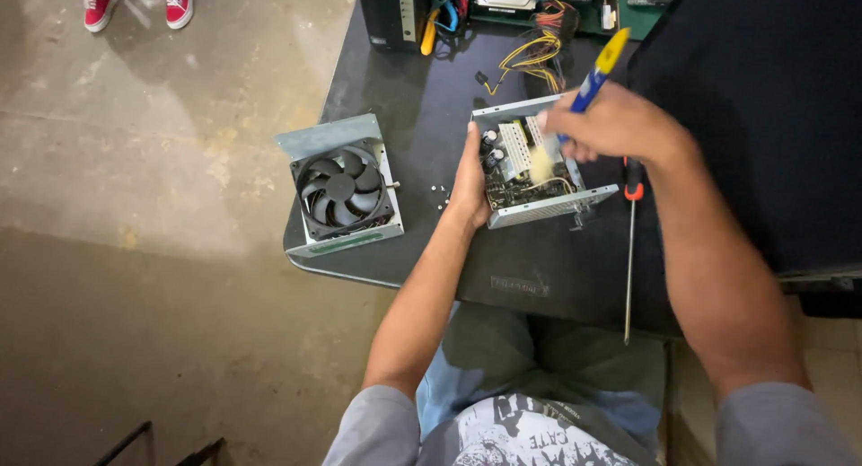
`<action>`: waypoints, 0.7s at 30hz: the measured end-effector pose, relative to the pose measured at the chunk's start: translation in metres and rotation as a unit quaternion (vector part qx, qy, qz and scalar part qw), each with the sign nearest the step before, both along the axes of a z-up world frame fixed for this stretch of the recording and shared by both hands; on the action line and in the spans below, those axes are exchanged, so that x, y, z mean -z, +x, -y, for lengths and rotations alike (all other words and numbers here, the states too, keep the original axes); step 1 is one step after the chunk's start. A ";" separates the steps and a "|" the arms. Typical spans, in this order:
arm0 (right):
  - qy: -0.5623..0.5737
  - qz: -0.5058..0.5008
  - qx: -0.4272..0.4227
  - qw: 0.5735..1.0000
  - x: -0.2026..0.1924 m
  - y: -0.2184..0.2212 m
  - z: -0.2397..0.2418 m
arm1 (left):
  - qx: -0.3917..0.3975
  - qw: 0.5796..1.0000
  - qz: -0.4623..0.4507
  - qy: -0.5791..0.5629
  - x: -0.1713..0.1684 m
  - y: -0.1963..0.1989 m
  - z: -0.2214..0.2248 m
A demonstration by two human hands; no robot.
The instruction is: Cleaning a circuit board with a brush and using a screwdriver to work on a power supply unit.
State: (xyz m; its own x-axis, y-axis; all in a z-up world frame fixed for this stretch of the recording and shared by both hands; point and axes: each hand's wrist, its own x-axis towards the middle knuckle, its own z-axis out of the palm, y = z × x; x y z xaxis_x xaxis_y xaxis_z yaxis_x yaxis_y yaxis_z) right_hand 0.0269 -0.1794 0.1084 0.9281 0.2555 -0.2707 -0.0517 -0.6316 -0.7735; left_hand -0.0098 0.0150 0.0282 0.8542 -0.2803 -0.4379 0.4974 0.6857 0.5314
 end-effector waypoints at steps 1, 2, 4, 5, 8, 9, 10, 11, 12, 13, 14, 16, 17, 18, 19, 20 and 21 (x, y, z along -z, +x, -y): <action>0.000 0.001 0.001 1.000 -0.002 -0.004 -0.003 | 0.001 1.000 0.001 0.000 0.000 0.000 0.000; -0.009 0.097 0.016 0.995 -0.003 -0.008 -0.006 | 0.000 1.000 -0.003 -0.001 0.000 0.000 0.001; -0.017 0.190 0.034 0.981 -0.001 -0.017 -0.009 | 0.002 1.000 -0.008 0.000 0.007 0.000 0.003; -0.030 0.135 0.011 0.990 0.001 -0.018 -0.009 | -0.001 1.000 -0.012 -0.006 0.013 0.002 0.005; -0.056 0.024 -0.002 0.998 0.001 -0.025 -0.006 | -0.009 1.000 -0.013 -0.010 0.028 0.010 0.007; -0.066 -0.033 0.013 0.997 0.002 -0.031 -0.003 | -0.011 1.000 -0.013 -0.004 0.034 0.009 0.007; -0.065 -0.038 0.014 0.997 0.007 -0.041 -0.008 | -0.010 1.000 -0.018 -0.003 0.042 0.010 0.008; -0.056 0.023 0.047 0.997 0.009 -0.048 -0.012 | -0.021 0.999 -0.023 -0.012 0.047 0.014 0.010; -0.046 0.083 0.081 0.992 0.011 -0.055 -0.016 | -0.032 0.999 -0.028 -0.021 0.052 0.018 0.013; -0.045 0.083 0.081 0.992 0.023 -0.060 -0.013 | -0.032 0.999 -0.028 -0.021 0.053 0.019 0.012; -0.037 0.124 0.104 0.986 0.036 -0.064 -0.010 | -0.038 0.999 -0.028 -0.027 0.054 0.019 0.011; -0.030 0.163 0.120 0.979 0.050 -0.075 -0.010 | -0.050 0.998 -0.030 -0.036 0.053 0.022 0.009; -0.028 0.263 0.091 0.960 0.053 -0.087 -0.012 | -0.042 0.998 -0.032 -0.032 0.052 0.021 0.009; -0.026 0.361 0.061 0.930 0.055 -0.099 -0.014 | -0.034 0.998 -0.034 -0.028 0.050 0.020 0.010; -0.025 0.360 0.063 0.931 0.057 -0.102 -0.016 | -0.032 0.999 -0.035 -0.026 0.047 0.016 0.010; -0.046 0.376 0.041 0.924 0.059 -0.105 -0.017 | -0.030 0.999 -0.038 -0.023 0.042 0.012 0.011; -0.066 0.396 0.021 0.915 0.059 -0.105 -0.017 | -0.027 0.999 -0.038 -0.019 0.036 0.012 0.012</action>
State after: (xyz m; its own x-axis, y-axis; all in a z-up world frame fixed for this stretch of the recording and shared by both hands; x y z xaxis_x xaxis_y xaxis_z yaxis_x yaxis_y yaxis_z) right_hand -0.0779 -0.1621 0.0490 0.8544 0.2295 0.4663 0.4670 -0.7327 -0.4950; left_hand 0.0022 0.0030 -0.0080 0.8338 -0.2519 -0.4913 0.4964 0.7316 0.4672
